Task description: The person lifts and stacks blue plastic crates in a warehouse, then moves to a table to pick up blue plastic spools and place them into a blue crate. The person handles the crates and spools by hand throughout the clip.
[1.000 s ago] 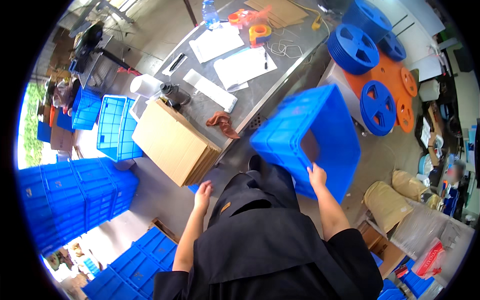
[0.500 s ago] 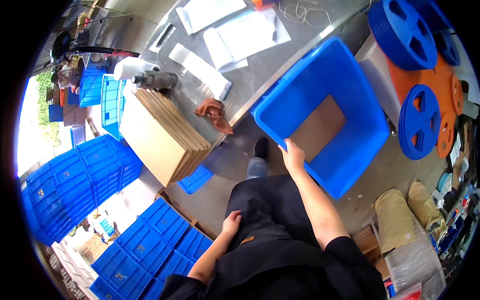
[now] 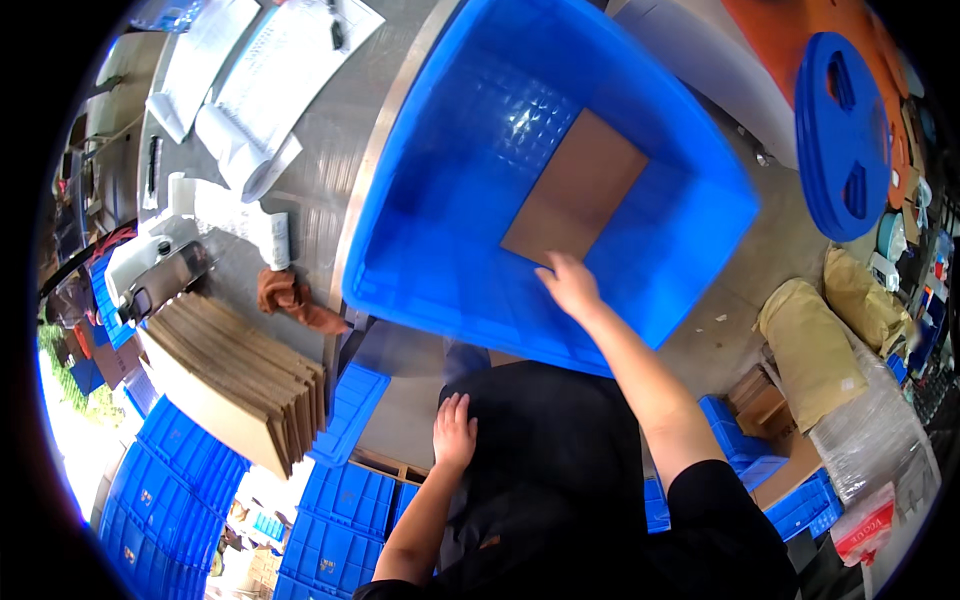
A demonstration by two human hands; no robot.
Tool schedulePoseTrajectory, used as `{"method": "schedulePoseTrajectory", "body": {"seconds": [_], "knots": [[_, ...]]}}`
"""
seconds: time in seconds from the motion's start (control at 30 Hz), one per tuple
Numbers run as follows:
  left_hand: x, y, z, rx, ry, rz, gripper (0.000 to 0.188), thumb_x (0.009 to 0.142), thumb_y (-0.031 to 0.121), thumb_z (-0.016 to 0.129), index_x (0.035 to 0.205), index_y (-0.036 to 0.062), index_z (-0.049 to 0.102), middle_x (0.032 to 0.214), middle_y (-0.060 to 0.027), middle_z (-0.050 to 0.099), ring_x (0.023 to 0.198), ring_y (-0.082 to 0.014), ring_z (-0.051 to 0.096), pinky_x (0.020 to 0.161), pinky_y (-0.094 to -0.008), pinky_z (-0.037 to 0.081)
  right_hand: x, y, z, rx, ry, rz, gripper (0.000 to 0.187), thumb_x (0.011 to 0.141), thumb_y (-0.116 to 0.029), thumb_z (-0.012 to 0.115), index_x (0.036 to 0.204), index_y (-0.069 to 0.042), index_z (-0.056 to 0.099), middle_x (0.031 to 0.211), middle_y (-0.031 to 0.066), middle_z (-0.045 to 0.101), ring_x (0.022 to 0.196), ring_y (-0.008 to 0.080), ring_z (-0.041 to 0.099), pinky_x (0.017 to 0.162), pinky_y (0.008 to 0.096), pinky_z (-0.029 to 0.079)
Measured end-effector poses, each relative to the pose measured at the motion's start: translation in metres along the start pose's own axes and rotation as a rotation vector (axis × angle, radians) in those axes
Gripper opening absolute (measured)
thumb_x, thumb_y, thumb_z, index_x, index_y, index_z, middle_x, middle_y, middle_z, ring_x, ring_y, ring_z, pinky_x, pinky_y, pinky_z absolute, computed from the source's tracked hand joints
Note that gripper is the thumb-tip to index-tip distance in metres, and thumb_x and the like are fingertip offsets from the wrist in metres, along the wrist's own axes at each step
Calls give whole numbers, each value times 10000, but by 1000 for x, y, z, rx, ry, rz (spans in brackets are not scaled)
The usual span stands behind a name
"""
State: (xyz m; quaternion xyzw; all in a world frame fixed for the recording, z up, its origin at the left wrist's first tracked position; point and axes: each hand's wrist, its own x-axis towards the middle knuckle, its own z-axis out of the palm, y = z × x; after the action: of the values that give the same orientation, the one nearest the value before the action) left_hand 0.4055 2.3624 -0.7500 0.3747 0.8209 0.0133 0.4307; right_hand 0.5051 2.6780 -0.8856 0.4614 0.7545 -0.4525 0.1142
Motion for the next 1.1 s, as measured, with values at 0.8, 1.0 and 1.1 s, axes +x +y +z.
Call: {"method": "schedulePoseTrajectory", "body": {"seconds": [0.8,1.0,1.1], "knots": [[2,-32,18,43,19,47,321,787,176,560,1095,86,574,1157,-68,582,1163,-258,480,1027,-455,306,-25,0,-83,-822,-239,-706,100,721,-150,538,801,-166,596,839,23,552,868,204,525,752,321,401],[-8,47,-111,-545,305,302,850,657,259,784,1338,37,325,1430,-230,248,1333,-407,237,1084,-488,228,-171,-197,-193,-675,171,-913,118,666,-94,613,775,-123,576,904,9,581,827,190,556,724,348,424],[-47,53,-211,-301,552,604,713,584,186,755,1246,153,490,1431,-181,286,1323,-430,246,1066,-561,209,-211,-293,-201,-636,119,-1066,138,665,-76,638,782,-130,588,886,2,588,798,184,567,716,349,422]]}}
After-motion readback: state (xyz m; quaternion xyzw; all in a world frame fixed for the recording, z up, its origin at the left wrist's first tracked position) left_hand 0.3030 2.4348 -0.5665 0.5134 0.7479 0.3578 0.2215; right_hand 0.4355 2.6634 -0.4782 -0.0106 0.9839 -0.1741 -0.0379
